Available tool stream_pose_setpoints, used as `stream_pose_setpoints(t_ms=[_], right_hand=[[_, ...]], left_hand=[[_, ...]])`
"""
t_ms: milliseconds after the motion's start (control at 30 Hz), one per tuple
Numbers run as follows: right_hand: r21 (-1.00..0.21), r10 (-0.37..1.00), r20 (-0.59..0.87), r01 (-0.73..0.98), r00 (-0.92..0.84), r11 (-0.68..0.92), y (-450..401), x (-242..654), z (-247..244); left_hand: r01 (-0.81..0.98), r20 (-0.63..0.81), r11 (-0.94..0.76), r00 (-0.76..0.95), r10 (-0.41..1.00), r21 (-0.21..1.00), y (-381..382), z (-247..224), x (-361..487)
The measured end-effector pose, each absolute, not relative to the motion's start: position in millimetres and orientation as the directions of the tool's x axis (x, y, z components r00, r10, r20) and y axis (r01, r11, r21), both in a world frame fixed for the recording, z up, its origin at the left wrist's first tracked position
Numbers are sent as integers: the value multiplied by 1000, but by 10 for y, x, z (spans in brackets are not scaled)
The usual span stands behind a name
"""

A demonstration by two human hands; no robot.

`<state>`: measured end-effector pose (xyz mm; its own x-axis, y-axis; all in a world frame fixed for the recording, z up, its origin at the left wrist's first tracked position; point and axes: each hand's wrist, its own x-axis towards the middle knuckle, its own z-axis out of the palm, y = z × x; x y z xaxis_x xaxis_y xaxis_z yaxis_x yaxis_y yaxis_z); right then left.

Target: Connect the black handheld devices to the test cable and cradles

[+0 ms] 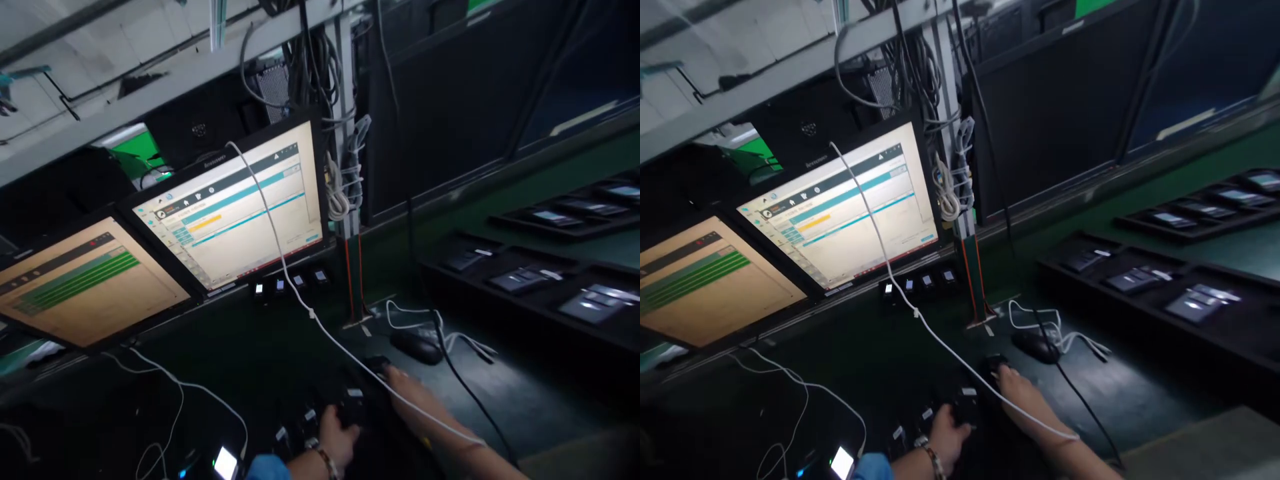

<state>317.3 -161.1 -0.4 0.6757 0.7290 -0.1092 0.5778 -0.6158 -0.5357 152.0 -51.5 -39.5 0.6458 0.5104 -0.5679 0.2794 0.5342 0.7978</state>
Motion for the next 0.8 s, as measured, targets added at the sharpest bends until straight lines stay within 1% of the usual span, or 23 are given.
stream_pose_setpoints(t_ms=[33,67,100,167,267,333,367,433,533,667,733,800], right_hand=[[-611,769,-128,561,627,-559,-1656,3083,153],[-693,808,-121,534,577,-485,-1697,2981,300],[-761,835,-108,496,539,-419,-1729,2868,432],[-848,855,-52,429,516,-311,-1763,2624,635],[-883,851,74,430,519,-186,-1741,2266,819],[-873,852,166,476,497,-107,-1689,2064,900],[-863,854,205,500,479,-73,-1658,1979,934],[-836,853,275,548,444,-16,-1592,1837,984],[-780,840,350,625,415,16,-1508,1686,1015],[-758,815,400,651,418,38,-1460,1569,1034],[-746,808,424,663,408,57,-1462,1537,1062],[-717,803,456,692,384,77,-1471,1518,1095]], left_hand=[[219,-557,580,660,504,784,-489,-253,1433],[157,-548,646,696,464,747,-457,-100,1341],[102,-548,720,724,419,686,-420,55,1250],[24,-543,812,755,367,583,-339,337,1077],[-72,-553,905,770,318,420,-250,640,856],[-134,-498,933,816,295,334,-238,769,730],[-158,-453,937,842,292,311,-243,817,672],[-197,-377,931,873,310,309,-262,885,559],[-172,-347,930,893,287,326,-266,916,396],[-87,-412,947,885,216,309,-215,841,220],[-71,-448,943,866,221,326,-202,795,169],[-62,-451,927,860,238,371,-209,767,139]])
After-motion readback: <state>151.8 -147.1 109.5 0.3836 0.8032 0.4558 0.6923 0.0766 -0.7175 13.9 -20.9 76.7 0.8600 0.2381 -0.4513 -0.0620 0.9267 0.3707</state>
